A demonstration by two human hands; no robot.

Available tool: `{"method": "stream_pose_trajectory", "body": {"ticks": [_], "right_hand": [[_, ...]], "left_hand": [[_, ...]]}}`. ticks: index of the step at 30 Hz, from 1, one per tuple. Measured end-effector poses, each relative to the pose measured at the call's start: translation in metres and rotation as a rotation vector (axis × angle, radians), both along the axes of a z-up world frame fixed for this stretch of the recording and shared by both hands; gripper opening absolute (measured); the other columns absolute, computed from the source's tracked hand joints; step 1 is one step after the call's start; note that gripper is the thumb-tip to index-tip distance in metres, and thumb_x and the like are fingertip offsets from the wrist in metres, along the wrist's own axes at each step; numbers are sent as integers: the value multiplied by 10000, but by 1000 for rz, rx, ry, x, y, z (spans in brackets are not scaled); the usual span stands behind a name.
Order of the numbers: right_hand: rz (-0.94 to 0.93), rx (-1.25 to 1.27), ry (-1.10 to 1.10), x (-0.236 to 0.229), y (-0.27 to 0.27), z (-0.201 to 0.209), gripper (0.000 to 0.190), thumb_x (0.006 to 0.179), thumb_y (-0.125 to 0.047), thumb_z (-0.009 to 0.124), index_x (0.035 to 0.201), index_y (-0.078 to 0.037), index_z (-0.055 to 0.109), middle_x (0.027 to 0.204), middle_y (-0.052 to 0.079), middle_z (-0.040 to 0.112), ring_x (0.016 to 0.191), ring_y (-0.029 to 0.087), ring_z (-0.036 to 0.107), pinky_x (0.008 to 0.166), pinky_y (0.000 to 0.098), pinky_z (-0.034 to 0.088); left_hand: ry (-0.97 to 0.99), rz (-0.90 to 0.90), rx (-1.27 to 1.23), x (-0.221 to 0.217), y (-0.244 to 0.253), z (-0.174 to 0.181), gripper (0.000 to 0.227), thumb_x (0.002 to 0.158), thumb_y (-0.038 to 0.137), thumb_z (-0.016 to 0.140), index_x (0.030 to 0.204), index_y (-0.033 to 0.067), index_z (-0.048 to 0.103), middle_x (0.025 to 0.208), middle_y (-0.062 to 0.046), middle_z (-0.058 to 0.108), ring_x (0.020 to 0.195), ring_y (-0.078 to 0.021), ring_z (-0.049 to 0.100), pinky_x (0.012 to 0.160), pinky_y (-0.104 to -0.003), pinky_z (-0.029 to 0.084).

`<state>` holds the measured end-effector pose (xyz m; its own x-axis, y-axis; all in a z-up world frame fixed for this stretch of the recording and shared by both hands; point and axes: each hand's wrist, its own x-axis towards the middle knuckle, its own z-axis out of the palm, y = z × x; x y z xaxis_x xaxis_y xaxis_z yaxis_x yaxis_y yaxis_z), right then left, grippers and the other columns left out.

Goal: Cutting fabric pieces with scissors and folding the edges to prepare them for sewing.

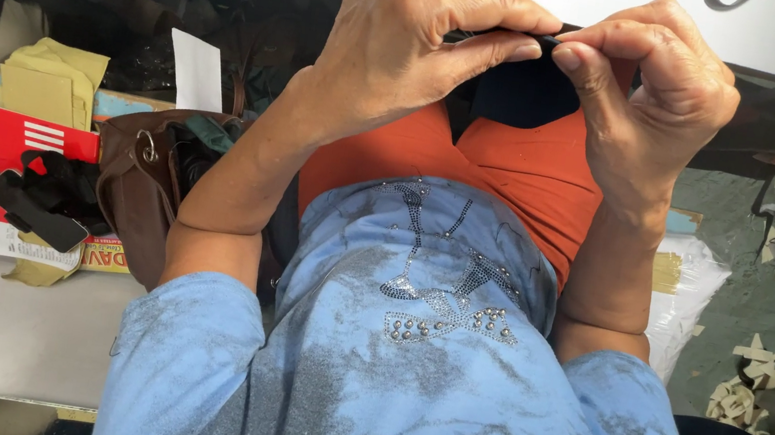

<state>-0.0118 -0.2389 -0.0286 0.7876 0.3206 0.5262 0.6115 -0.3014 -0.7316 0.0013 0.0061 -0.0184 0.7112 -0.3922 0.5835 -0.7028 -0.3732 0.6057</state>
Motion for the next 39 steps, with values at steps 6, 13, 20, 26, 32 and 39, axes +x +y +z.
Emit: {"method": "stream_pose_trajectory", "body": {"ticks": [6, 13, 20, 26, 32, 39], "right_hand": [[-6, -59, -11, -1, 5, 0, 218, 1169, 14, 839, 1008, 124, 741, 947, 225, 686, 863, 317, 608, 793, 412, 486], [2, -65, -15, -2, 3, 0, 223, 1174, 21, 835, 1001, 118, 732, 948, 224, 695, 865, 318, 614, 790, 412, 482], [13, -36, -16, -2, 5, -7, 217, 1156, 44, 838, 993, 128, 723, 936, 233, 694, 868, 329, 618, 798, 422, 496], [5, -15, -10, -5, 8, -8, 220, 1150, 38, 828, 982, 123, 713, 927, 225, 693, 860, 325, 610, 796, 419, 500], [-40, 52, 51, -8, 12, -10, 218, 1156, -3, 796, 990, 96, 696, 926, 208, 672, 876, 306, 592, 806, 398, 490], [-101, 146, 124, -12, 12, -17, 205, 1138, -32, 806, 995, 70, 699, 934, 168, 649, 884, 261, 558, 800, 362, 453]], "left_hand": [[57, 1, 36, 0, 2, 5, 81, 1078, 182, 843, 1020, 131, 819, 962, 25, 761, 875, -181, 689, 706, -374, 427], [207, -8, -66, -2, 3, 4, 116, 1055, 179, 864, 964, 118, 825, 883, 43, 773, 777, -102, 666, 535, -278, 423], [273, -34, -87, 1, 3, -5, 91, 990, 126, 897, 968, 98, 814, 934, 27, 799, 844, -116, 726, 737, -291, 507], [323, -19, -43, 0, 7, -4, 120, 1010, 209, 883, 960, 136, 801, 919, 65, 776, 762, -95, 641, 672, -281, 467], [316, -4, -52, 1, 6, -7, 176, 1051, 290, 869, 963, 148, 813, 915, 84, 776, 792, -78, 643, 644, -281, 429], [512, -164, -260, 1, 5, -9, 108, 1047, 146, 865, 1031, 69, 791, 996, 4, 770, 919, -101, 689, 847, -248, 536]]}}
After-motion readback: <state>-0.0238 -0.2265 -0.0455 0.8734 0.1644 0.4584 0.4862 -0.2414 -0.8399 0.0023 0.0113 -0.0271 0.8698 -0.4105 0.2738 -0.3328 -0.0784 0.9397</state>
